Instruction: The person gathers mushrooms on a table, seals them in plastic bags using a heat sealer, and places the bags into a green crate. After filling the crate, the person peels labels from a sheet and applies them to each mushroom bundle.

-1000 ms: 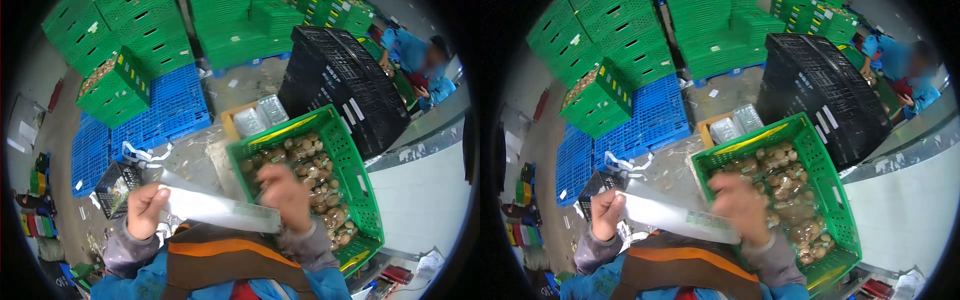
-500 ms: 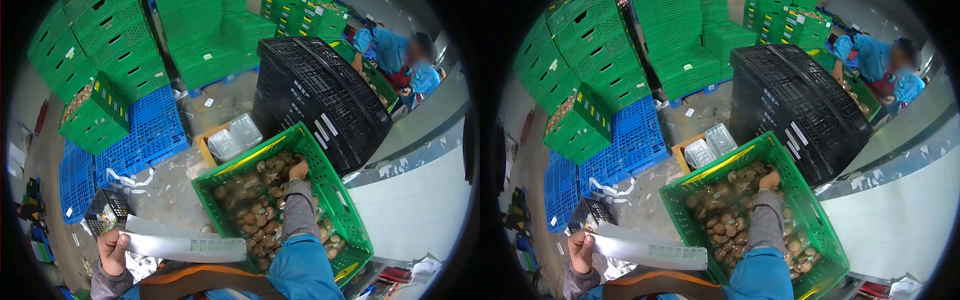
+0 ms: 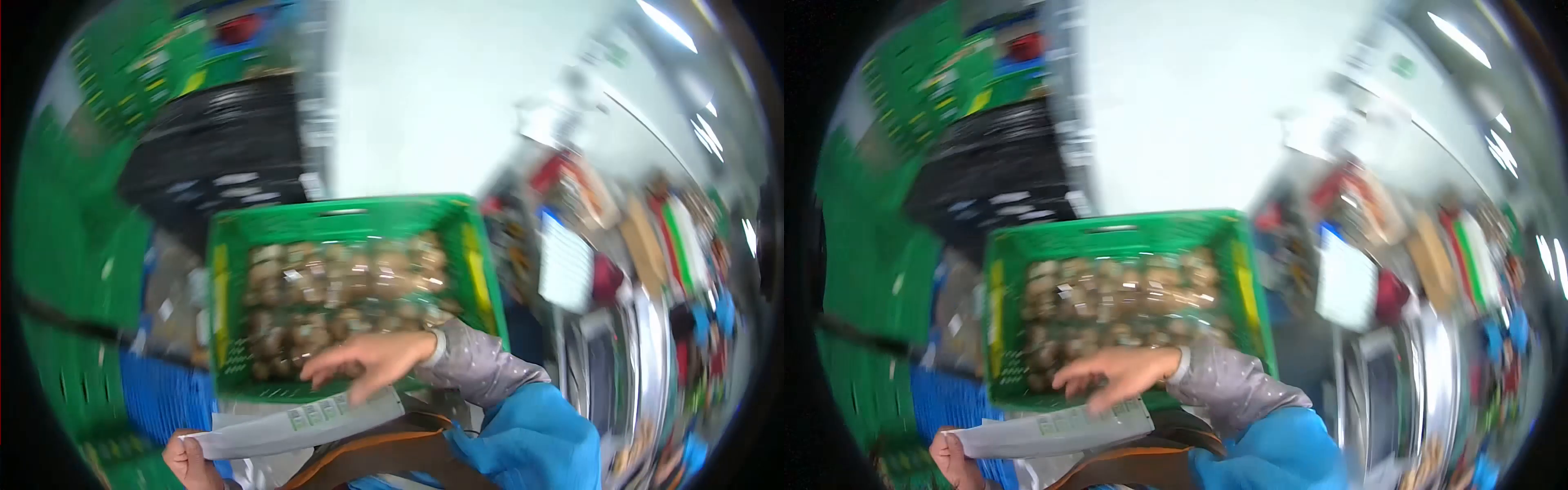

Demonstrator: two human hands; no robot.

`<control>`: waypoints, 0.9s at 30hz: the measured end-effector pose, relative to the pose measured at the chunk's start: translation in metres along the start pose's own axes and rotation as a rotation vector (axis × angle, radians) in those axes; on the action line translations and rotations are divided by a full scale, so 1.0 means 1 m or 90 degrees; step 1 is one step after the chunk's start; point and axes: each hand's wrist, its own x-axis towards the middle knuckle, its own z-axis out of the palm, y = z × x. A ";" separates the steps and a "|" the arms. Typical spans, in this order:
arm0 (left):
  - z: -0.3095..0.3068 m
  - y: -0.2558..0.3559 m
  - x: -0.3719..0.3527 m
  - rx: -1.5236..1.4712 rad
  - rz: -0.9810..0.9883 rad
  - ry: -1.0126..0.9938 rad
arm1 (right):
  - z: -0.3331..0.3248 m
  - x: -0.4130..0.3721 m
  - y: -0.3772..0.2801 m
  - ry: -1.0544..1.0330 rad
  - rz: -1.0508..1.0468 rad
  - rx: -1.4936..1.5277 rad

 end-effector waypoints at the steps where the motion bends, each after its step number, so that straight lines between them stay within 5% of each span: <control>1: 0.010 0.000 0.020 -0.020 0.033 -0.059 | 0.024 -0.028 -0.011 0.120 -0.005 -0.092; 7: 0.151 0.050 0.047 -0.022 0.198 -0.424 | 0.141 -0.167 -0.061 0.633 0.159 -0.170; 9: 0.194 0.064 0.038 0.153 0.210 -0.716 | 0.177 -0.204 -0.074 0.768 0.204 -0.103; 10: 0.216 0.059 0.035 0.170 0.196 -0.757 | 0.195 -0.220 -0.077 0.845 0.222 -0.104; 14: 0.325 0.060 -0.009 0.069 0.190 -0.816 | 0.247 -0.271 -0.064 1.096 0.304 -0.315; 18: 0.448 0.054 -0.031 -0.010 0.369 -0.762 | 0.290 -0.328 -0.048 1.479 0.255 -0.401; 20: 0.513 0.062 -0.034 -0.123 0.177 -0.711 | 0.326 -0.367 -0.044 1.547 0.348 -0.519; 27: 0.756 -0.031 0.000 -0.238 -0.076 -0.668 | 0.432 -0.434 -0.006 1.636 0.460 -0.228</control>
